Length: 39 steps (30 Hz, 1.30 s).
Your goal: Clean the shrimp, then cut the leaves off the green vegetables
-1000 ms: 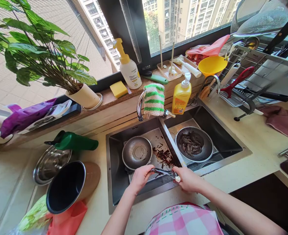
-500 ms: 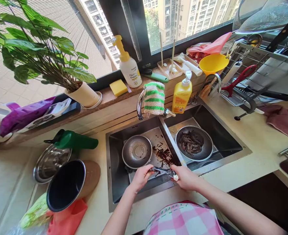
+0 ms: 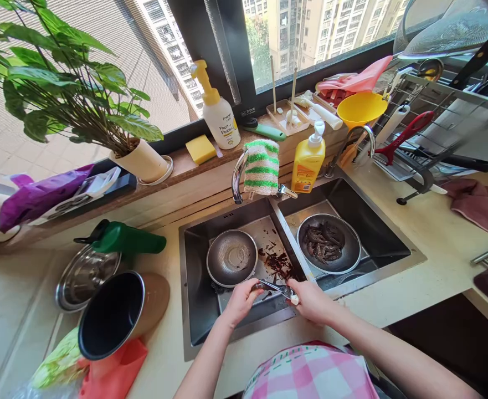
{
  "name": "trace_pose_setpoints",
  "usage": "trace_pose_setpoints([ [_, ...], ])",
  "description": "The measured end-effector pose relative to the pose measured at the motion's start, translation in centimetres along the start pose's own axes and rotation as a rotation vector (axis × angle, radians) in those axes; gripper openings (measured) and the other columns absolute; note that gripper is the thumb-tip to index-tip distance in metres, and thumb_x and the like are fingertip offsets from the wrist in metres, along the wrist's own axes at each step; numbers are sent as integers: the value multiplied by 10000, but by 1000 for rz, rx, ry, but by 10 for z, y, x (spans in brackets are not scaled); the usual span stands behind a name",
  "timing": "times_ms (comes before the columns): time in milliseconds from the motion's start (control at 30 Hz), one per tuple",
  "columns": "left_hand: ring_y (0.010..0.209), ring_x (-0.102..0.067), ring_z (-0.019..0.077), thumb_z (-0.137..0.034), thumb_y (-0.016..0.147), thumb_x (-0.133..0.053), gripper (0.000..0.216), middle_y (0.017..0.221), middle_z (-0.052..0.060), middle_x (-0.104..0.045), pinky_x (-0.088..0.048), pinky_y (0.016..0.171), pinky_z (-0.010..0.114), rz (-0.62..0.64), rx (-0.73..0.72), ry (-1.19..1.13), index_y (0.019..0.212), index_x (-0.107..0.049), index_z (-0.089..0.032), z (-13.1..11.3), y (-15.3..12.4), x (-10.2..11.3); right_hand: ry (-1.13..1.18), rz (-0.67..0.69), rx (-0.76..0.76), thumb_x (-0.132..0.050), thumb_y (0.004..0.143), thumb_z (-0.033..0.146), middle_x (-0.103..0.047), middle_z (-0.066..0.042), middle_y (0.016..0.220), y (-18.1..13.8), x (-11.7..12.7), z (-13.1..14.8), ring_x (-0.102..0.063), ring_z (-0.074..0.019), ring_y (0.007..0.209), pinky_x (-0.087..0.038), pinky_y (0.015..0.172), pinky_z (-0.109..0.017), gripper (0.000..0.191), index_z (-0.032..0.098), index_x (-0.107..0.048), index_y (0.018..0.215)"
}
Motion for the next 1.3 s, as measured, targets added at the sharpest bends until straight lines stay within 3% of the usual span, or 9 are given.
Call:
trace_pose_setpoints([
  [167,694,-494,136,-357,862,-436,255,759,7,-582,-388,655,227,20,47,-54,869,-590,-153,-3,-3,9,22,-55,38,-521,765,230,-648,-60,876,0,2,-4,-581,-199,801,-291,612,-249,166,197,-503,927],
  [433,664,-438,120,-389,870,-393,295,735,-6,-526,-378,625,223,119,93,-142,893,-575,-158,-15,-5,16,-141,-119,141,-533,695,148,-626,-61,886,2,17,-9,-551,-219,822,-292,653,-266,274,201,-505,962],
  [700,450,-203,61,-510,827,-432,367,530,-95,-260,-179,422,198,222,220,-525,918,-505,-162,-13,-6,4,-137,-95,159,-532,700,140,-634,-60,908,6,19,-10,-561,-218,846,-302,664,-262,287,211,-501,976],
  [933,424,-139,48,-531,813,-460,363,496,-114,-227,-133,380,183,204,279,-751,876,-461,-173,-10,-6,-4,-183,-88,108,-512,712,148,-656,-42,869,7,11,-12,-592,-214,794,-278,601,-262,254,224,-489,954],
  [1300,432,-177,57,-569,804,-430,395,502,-108,-253,-172,393,184,149,325,-652,834,-451,-176,-3,-3,-7,-165,-78,40,-535,744,208,-665,-75,837,10,-1,-3,-609,-221,767,-298,597,-262,202,194,-511,944],
])
Point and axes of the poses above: each hand's wrist, its own y-axis towards the middle knuckle, its own x-axis out of the back of the hand, z = x × y, the point moved 1 cm from there along y, towards the middle knuckle
